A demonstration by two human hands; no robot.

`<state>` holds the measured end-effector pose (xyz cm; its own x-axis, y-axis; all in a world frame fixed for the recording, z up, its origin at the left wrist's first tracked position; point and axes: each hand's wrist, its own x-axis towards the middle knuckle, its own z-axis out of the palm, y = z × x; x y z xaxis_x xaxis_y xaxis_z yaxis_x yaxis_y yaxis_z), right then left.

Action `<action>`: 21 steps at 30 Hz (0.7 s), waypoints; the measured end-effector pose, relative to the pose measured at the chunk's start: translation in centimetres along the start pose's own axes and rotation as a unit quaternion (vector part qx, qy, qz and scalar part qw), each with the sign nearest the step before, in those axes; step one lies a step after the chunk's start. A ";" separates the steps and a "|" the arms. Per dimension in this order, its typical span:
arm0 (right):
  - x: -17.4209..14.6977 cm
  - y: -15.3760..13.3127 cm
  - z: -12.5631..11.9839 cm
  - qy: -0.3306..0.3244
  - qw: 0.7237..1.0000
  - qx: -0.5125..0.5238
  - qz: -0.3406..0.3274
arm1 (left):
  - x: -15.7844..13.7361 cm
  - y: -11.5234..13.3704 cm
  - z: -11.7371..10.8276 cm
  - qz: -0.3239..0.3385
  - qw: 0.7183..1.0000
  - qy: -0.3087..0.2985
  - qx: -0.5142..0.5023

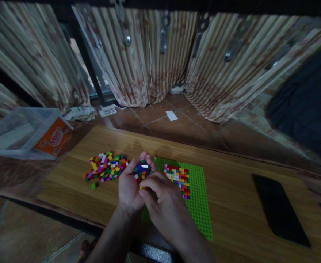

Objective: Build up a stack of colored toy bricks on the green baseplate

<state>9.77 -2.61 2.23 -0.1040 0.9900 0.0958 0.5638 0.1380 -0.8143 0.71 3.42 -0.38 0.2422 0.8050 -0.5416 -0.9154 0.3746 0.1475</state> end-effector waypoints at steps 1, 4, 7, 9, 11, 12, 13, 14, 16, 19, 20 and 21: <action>0.0 0.0 0.0 0.001 1.000 0.010 -0.005 | 0.0 0.0 0.0 0.004 1.000 0.002 -0.001; 0.0 0.1 0.2 0.007 0.999 0.045 -0.014 | 0.0 0.1 0.1 0.016 1.000 0.006 -0.005; 0.0 0.5 0.4 0.022 0.997 0.078 0.004 | 0.0 0.2 0.1 0.021 1.000 -0.001 -0.010; 0.0 0.9 0.6 0.028 0.994 0.094 0.037 | -0.1 0.3 0.1 0.026 1.000 -0.007 -0.012; 0.0 1.0 0.7 0.025 0.992 0.104 0.073 | -0.2 0.4 0.1 0.030 0.999 -0.010 -0.014; 0.0 0.9 0.7 0.021 0.991 0.104 0.086 | -0.2 0.4 0.1 0.031 0.999 -0.010 -0.017; -0.1 0.8 0.7 0.017 0.990 0.102 0.094 | -0.2 0.4 0.1 0.032 0.999 -0.010 -0.019; -0.1 0.7 0.7 0.012 0.990 0.097 0.099 | -0.2 0.4 0.2 0.031 0.999 -0.011 -0.022; -0.1 0.4 0.6 0.005 0.991 0.089 0.101 | -0.3 0.5 0.2 0.028 0.999 -0.012 -0.025; -0.1 0.8 -0.2 0.014 0.991 0.091 0.096 | -0.3 0.7 0.2 0.024 0.999 -0.011 -0.023; -0.1 1.2 -0.6 0.032 0.990 0.096 0.097 | -0.2 0.7 0.2 0.023 0.999 -0.009 -0.024; -0.1 1.9 -1.1 0.056 0.988 0.101 0.102 | -0.2 0.8 0.1 0.023 0.999 -0.005 -0.024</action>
<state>11.72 -2.45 1.29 0.0928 0.9953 -0.0288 0.3878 -0.0627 -0.9196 0.00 3.61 -0.04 0.2028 0.8252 -0.5272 -0.9401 0.3147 0.1311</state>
